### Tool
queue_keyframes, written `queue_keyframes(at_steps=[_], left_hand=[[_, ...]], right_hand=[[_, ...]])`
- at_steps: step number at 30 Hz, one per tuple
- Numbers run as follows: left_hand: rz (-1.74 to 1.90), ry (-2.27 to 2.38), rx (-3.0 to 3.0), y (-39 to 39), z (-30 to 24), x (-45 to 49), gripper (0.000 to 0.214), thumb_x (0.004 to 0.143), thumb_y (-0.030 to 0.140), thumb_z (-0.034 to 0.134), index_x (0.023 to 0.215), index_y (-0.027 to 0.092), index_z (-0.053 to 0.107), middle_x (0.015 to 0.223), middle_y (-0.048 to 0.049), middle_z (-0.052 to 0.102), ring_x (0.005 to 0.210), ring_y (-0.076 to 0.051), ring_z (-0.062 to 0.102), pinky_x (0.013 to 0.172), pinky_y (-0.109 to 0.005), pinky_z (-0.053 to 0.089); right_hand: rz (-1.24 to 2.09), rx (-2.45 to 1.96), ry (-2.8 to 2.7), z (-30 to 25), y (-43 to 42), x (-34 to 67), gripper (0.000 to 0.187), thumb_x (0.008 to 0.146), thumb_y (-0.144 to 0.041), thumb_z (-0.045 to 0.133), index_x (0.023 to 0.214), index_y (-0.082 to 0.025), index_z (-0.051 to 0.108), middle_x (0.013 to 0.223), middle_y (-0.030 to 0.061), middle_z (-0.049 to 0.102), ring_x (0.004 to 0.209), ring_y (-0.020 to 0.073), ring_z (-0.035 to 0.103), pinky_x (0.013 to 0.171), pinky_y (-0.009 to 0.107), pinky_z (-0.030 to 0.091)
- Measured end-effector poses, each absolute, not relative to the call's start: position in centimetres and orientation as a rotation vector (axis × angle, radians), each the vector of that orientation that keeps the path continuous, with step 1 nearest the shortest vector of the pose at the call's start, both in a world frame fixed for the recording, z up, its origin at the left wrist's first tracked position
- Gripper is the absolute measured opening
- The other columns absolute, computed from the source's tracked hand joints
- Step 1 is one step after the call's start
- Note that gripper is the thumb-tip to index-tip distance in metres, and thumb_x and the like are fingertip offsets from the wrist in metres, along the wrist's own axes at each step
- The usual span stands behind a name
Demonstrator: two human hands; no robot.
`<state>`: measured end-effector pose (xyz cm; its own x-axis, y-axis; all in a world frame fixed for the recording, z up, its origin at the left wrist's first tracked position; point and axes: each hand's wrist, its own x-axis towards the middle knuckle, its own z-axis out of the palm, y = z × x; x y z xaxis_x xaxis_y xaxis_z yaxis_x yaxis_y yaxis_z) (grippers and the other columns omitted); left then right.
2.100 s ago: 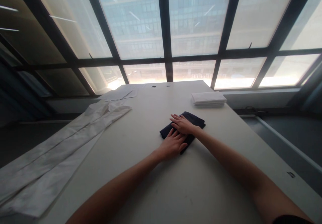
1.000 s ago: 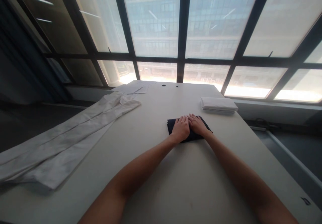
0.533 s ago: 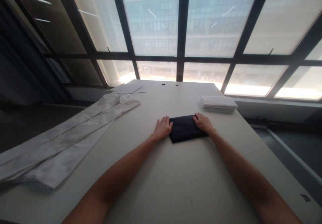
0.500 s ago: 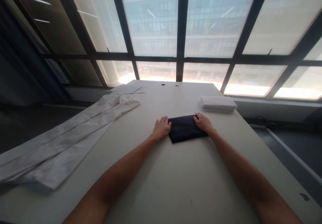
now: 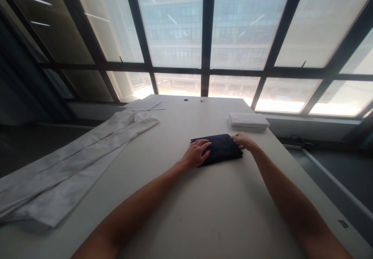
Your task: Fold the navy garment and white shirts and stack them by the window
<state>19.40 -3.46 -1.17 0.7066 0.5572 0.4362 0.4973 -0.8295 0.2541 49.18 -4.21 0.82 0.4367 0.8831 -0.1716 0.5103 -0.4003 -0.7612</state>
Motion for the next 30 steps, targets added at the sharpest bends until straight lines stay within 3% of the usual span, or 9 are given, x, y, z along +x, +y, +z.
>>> queue_keyframes(at_steps=[3,7,13,20,24,30], left_hand=[[0.584,0.717,2.871,-4.7,-1.8,20.1,0.050,0.099,0.047,0.052,0.146,0.030,0.051,0.155,-0.0055,0.046,0.144,-0.027,0.038,0.121,-0.049,0.027],[0.478,0.694,2.890,-4.8,-1.9,20.1,0.056,0.099,0.047,0.055,0.151,0.031,0.045,0.162,-0.0057,0.036,0.150,-0.028,0.029,0.123,-0.053,0.019],[0.448,0.657,2.873,-4.4,-1.4,19.7,0.070,0.090,0.054,0.067,0.152,0.033,0.044,0.162,-0.0063,0.036,0.150,-0.031,0.029,0.124,-0.053,0.018],[0.554,0.724,2.858,-3.9,-2.1,19.9,0.060,0.093,0.046,0.065,0.148,0.031,0.049,0.158,-0.0062,0.042,0.148,-0.029,0.035,0.123,-0.052,0.022],[0.586,0.747,2.844,-3.6,-2.2,19.9,0.057,0.093,0.043,0.065,0.147,0.028,0.051,0.157,-0.0071,0.044,0.147,-0.029,0.036,0.123,-0.053,0.022],[0.652,0.962,2.788,-2.8,-2.5,19.8,0.045,0.096,0.040,0.061,0.138,0.027,0.059,0.153,-0.0068,0.049,0.145,-0.029,0.037,0.122,-0.054,0.023]], right_hand=[[0.819,-2.077,-1.138,1.1,-4.3,48.7,0.025,0.078,-0.032,0.078,0.066,-0.017,0.063,0.045,-0.0018,0.049,0.046,0.0131,0.051,0.041,0.021,0.041],[0.878,-2.099,-1.083,1.6,-4.5,48.6,0.026,0.083,-0.034,0.072,0.066,-0.016,0.064,0.042,-0.0009,0.046,0.043,0.0148,0.049,0.038,0.023,0.038],[1.093,-1.949,-1.033,1.9,-4.8,48.7,0.021,0.084,-0.038,0.071,0.087,-0.017,0.071,0.072,0.0070,0.071,0.061,0.0214,0.066,0.051,0.030,0.055],[1.422,-1.529,-0.949,1.7,-5.2,48.8,0.018,0.088,-0.027,0.067,0.102,-0.018,0.072,0.098,0.0081,0.076,0.081,0.0195,0.071,0.074,0.030,0.061],[1.525,-1.549,-0.814,1.2,-5.3,48.7,0.019,0.089,-0.028,0.067,0.103,-0.016,0.068,0.093,0.0076,0.075,0.078,0.0198,0.070,0.069,0.030,0.061],[1.413,-1.594,-0.778,1.0,-5.1,48.2,0.013,0.086,-0.014,0.061,0.097,-0.019,0.063,0.075,0.0020,0.069,0.065,0.0169,0.066,0.056,0.025,0.057]])
